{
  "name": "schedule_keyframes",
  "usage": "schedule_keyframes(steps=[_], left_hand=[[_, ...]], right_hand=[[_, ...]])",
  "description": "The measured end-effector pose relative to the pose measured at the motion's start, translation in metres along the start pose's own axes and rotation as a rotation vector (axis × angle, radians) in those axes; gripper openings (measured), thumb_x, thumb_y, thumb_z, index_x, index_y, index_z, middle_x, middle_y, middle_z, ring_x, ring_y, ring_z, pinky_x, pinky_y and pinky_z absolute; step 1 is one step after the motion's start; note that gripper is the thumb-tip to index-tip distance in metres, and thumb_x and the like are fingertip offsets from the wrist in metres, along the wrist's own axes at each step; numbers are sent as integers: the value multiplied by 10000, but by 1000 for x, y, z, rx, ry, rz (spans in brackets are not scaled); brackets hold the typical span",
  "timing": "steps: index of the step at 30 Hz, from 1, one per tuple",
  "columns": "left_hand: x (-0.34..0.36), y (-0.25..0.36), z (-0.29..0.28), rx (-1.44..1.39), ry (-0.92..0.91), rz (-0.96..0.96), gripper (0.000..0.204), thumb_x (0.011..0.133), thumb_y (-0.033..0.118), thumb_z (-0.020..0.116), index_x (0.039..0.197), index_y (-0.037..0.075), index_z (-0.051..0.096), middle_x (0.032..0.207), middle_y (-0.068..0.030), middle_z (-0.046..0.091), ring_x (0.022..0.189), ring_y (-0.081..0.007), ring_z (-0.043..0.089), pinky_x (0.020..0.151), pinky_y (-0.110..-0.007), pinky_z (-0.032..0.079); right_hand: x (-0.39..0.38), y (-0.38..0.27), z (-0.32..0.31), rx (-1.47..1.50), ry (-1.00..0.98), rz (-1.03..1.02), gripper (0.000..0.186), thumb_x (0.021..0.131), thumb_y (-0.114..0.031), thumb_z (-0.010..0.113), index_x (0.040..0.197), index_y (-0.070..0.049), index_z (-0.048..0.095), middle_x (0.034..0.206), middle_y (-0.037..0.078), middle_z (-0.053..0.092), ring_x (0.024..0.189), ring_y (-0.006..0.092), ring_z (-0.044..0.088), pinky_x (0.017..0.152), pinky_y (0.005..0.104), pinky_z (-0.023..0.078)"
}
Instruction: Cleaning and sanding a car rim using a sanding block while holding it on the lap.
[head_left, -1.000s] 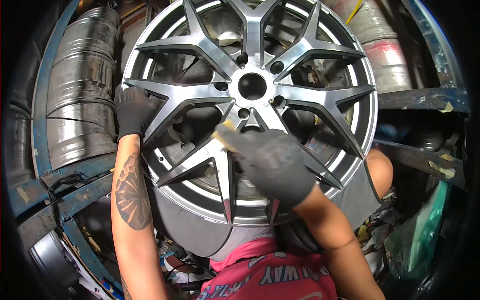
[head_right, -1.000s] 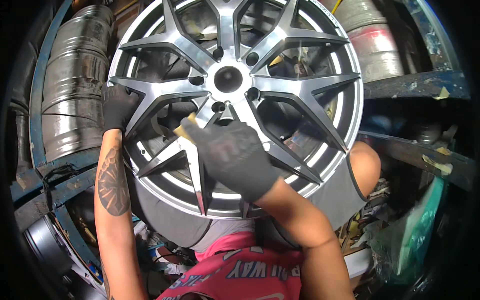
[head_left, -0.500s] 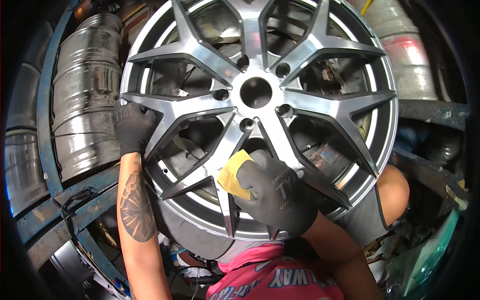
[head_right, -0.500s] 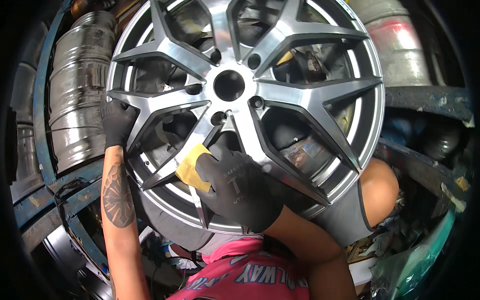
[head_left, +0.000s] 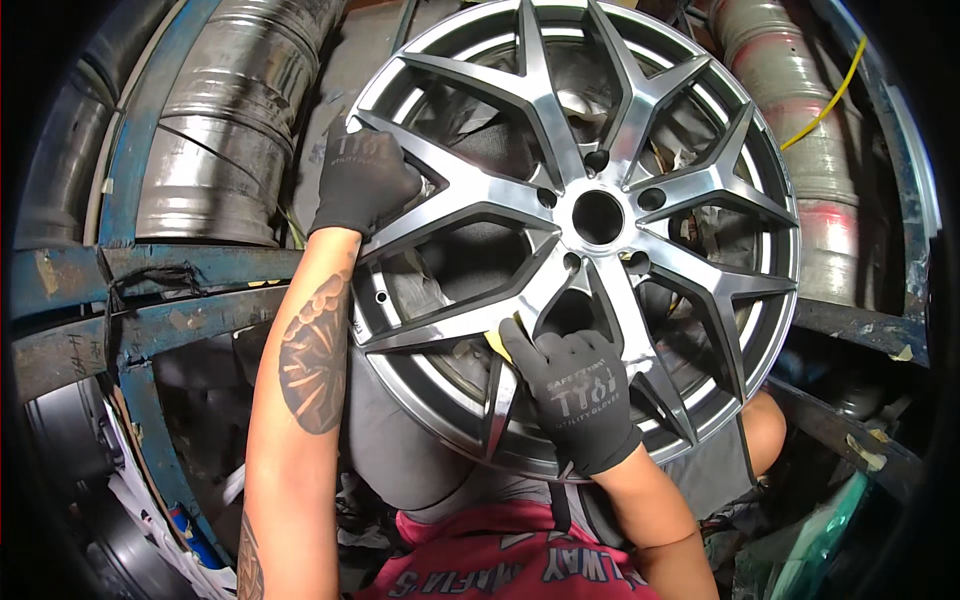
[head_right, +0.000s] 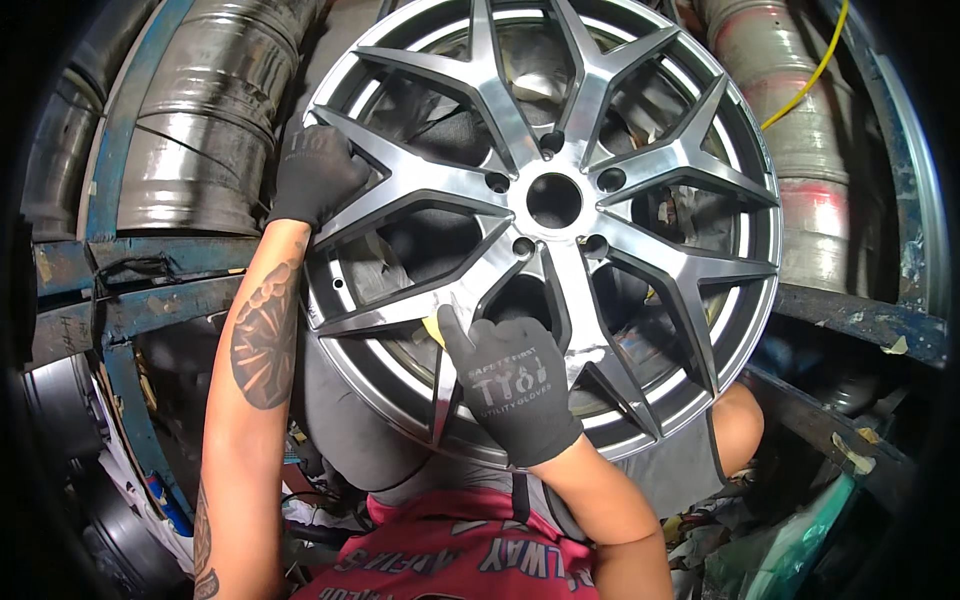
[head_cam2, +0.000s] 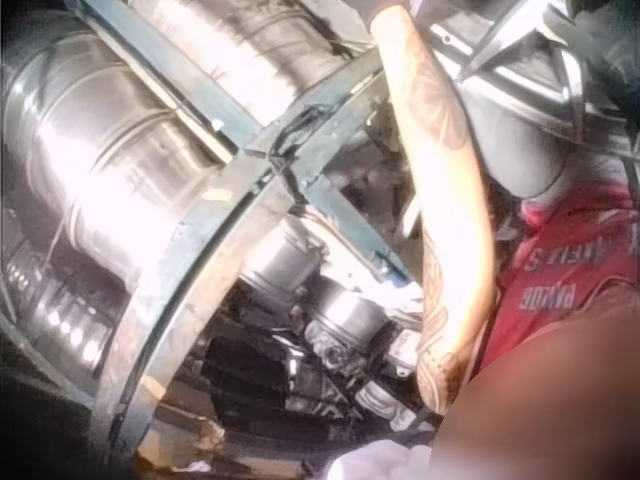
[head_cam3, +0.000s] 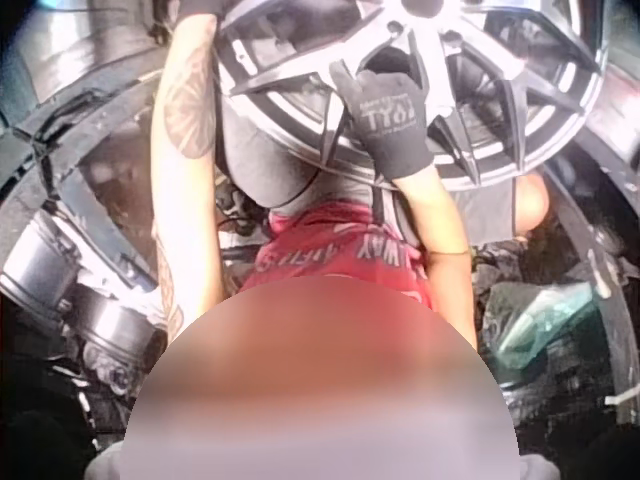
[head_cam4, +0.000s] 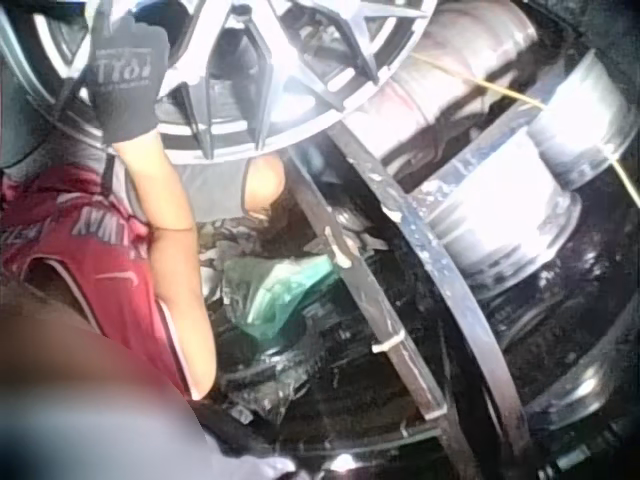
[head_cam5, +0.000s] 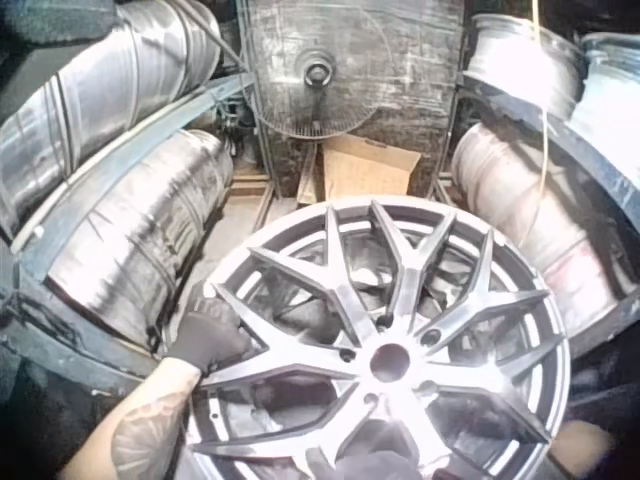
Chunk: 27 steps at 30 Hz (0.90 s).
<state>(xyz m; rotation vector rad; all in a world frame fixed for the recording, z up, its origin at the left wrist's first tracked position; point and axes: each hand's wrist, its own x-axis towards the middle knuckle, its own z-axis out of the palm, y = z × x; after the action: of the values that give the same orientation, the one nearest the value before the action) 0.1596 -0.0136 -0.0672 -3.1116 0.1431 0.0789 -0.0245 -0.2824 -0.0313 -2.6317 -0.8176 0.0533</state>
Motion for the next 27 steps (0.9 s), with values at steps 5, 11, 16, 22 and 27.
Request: schedule_keyframes(steps=[5, 11, 16, 22, 27], left_hand=[[-3, 3, 3, -24, 44, 15, 315, 768, 293, 616, 817, 36, 791, 895, -223, 759, 907, -333, 741, 1102, -443, 387], [0, -5, 12, -29, 37, -14, 413, 720, 354, 671, 947, 35, 804, 1025, -217, 769, 1044, -296, 731, 1189, -451, 304], [-7, -5, -3, -82, 29, 45, 397, 798, 329, 608, 975, 16, 778, 1023, -227, 753, 1077, -297, 713, 1198, -430, 312], [-6, -7, -6, -116, -20, 6, 389, 712, 357, 676, 910, 42, 788, 926, -179, 767, 976, -279, 739, 1175, -415, 321], [-5, -3, 7, -62, 106, 57, 334, 718, 309, 645, 880, 58, 794, 936, -175, 774, 988, -250, 743, 1157, -396, 333]], right_hand=[[16, -10, -9, -93, -117, 14, 486, 860, -151, 648, 1345, -130, 674, 787, 34, 636, 710, 235, 649, 727, 384, 473], [18, -16, -11, -190, -98, -38, 444, 859, -180, 641, 1294, -119, 705, 729, 27, 632, 649, 219, 636, 666, 369, 460], [16, -13, -19, -93, -230, 31, 471, 854, -141, 646, 1323, -134, 687, 788, 73, 661, 702, 272, 671, 698, 400, 501], [24, -18, -21, -84, -253, 53, 542, 853, -124, 653, 1394, -160, 651, 813, 86, 664, 743, 294, 675, 735, 430, 512], [16, -33, -40, -13, -280, 137, 619, 828, -98, 678, 1440, -172, 622, 814, 94, 645, 763, 300, 669, 771, 444, 520]])
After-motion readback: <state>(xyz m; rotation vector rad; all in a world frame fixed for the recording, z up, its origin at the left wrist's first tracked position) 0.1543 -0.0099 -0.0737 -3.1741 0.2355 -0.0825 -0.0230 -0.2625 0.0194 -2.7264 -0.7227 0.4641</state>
